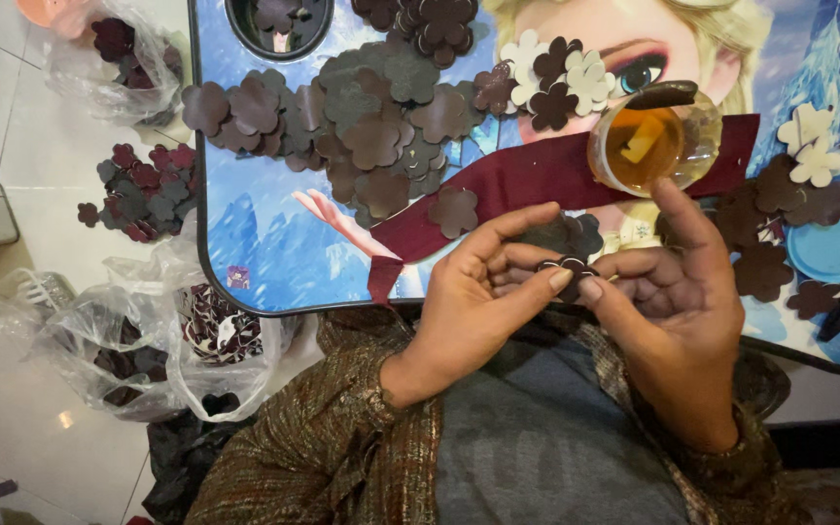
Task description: The person repeatedly picks small flower-shaped craft pieces from a table, aligns them by hand, and places them into a growing cluster. The person handles both dark and light-colored pieces, occasionally adjusting their orientation before placement.
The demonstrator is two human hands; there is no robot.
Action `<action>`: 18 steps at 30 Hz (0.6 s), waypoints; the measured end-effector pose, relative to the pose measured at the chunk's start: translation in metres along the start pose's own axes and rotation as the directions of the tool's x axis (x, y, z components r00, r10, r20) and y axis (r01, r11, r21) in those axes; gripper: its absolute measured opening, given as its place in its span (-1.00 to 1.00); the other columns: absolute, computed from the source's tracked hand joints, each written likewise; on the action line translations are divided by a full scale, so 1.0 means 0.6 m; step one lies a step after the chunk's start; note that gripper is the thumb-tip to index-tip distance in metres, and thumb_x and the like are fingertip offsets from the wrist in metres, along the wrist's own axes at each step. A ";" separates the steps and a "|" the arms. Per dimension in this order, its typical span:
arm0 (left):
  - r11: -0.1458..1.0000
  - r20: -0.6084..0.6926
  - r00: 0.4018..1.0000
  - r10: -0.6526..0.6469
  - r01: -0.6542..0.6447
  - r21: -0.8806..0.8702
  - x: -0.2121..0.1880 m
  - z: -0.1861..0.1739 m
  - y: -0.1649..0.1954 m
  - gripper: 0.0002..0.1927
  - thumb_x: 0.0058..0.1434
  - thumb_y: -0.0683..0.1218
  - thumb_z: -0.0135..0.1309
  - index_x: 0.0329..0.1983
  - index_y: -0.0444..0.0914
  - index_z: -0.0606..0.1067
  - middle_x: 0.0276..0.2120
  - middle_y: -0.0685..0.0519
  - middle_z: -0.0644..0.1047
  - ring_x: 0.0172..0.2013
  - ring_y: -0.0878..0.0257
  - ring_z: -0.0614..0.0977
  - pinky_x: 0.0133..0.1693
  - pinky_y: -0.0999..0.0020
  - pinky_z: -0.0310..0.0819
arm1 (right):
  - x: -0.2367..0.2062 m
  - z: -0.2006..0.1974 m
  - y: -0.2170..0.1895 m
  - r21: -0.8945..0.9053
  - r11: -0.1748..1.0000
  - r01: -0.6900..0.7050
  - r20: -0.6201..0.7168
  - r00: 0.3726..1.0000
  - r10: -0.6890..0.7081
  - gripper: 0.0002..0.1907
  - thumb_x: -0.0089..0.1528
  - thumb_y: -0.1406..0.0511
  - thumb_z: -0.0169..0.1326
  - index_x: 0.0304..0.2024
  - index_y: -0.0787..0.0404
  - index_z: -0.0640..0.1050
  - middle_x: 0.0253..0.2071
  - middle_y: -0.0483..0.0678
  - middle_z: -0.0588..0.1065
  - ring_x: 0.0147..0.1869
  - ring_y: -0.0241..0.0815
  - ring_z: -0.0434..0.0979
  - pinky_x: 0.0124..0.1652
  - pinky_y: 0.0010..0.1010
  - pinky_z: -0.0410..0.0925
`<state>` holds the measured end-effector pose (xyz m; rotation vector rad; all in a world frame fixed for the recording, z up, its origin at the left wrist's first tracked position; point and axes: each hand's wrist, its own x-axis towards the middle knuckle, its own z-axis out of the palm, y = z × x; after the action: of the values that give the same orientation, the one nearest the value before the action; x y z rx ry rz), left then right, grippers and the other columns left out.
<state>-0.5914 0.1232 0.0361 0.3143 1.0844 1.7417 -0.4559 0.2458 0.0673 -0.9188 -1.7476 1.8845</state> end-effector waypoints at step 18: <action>0.994 0.054 0.998 -0.030 0.025 0.103 0.025 -0.005 0.040 -0.44 0.35 -0.25 0.17 0.40 -0.36 0.36 -0.14 0.09 0.62 -0.17 0.47 0.62 -0.09 0.58 0.52 | 0.028 0.002 -0.021 -0.006 1.000 -0.002 0.023 1.000 0.002 -0.06 0.26 0.58 0.12 0.62 0.27 0.04 -0.12 0.02 0.54 -0.03 -0.30 0.57 0.02 -0.51 0.45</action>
<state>-0.6149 0.1328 0.0493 0.4073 1.1339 1.6470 -0.4701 0.2580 0.0765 -0.9053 -1.7667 1.8992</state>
